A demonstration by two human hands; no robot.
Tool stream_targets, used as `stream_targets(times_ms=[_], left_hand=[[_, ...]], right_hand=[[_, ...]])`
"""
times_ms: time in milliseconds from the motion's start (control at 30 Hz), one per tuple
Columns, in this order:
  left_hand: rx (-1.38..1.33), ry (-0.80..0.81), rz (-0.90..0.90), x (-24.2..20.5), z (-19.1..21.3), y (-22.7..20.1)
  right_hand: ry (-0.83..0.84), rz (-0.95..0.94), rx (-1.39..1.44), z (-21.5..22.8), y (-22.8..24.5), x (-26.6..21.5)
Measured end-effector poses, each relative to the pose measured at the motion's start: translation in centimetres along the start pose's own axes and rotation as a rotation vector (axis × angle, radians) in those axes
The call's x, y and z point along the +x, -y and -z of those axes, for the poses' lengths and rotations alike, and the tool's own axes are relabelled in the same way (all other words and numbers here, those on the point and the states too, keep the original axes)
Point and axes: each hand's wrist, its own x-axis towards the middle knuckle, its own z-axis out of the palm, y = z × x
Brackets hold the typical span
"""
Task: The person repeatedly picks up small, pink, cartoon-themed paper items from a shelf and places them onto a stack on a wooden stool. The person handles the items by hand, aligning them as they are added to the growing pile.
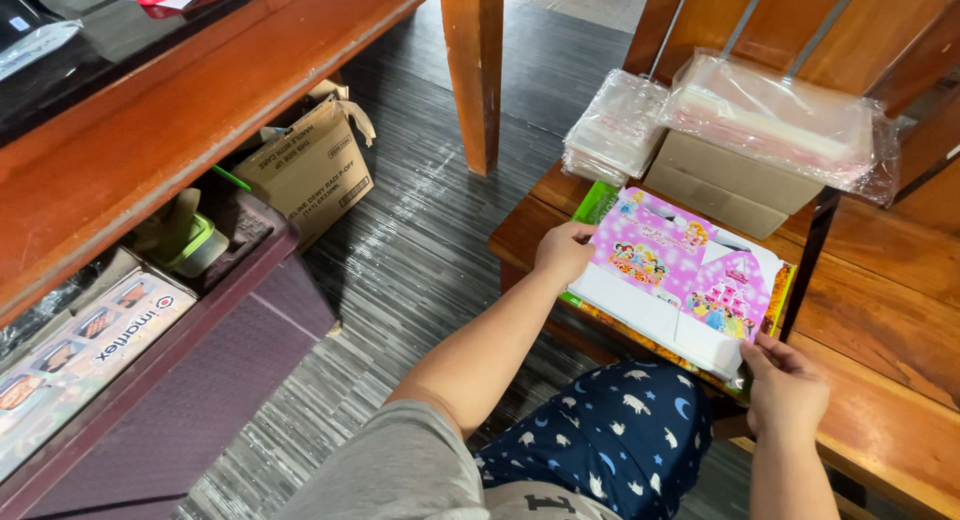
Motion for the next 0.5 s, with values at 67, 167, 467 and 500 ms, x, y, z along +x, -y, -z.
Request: stream_targets(times_ms=[67,167,467,500], left_hand=[[0.001,0.011,0.018,-0.8,0.5,-0.8],[0.009,0.014,0.009,-0.2,0.1,-0.2],[-0.025,-0.008,0.009,0.8,-0.4,0.4],[-0.071,-0.041,0.018,1.7,-1.0,1.0]], right_hand=[[-0.003,-0.022,-0.021,-0.3,0.5,-0.4],[-0.005,-0.040,-0.055,-0.3,0.9,-0.9],[0.000,-0.071,0.049,-0.2,0.8,-1.2],[0.025,-0.047,0.142,0.2,0.1,-0.8]])
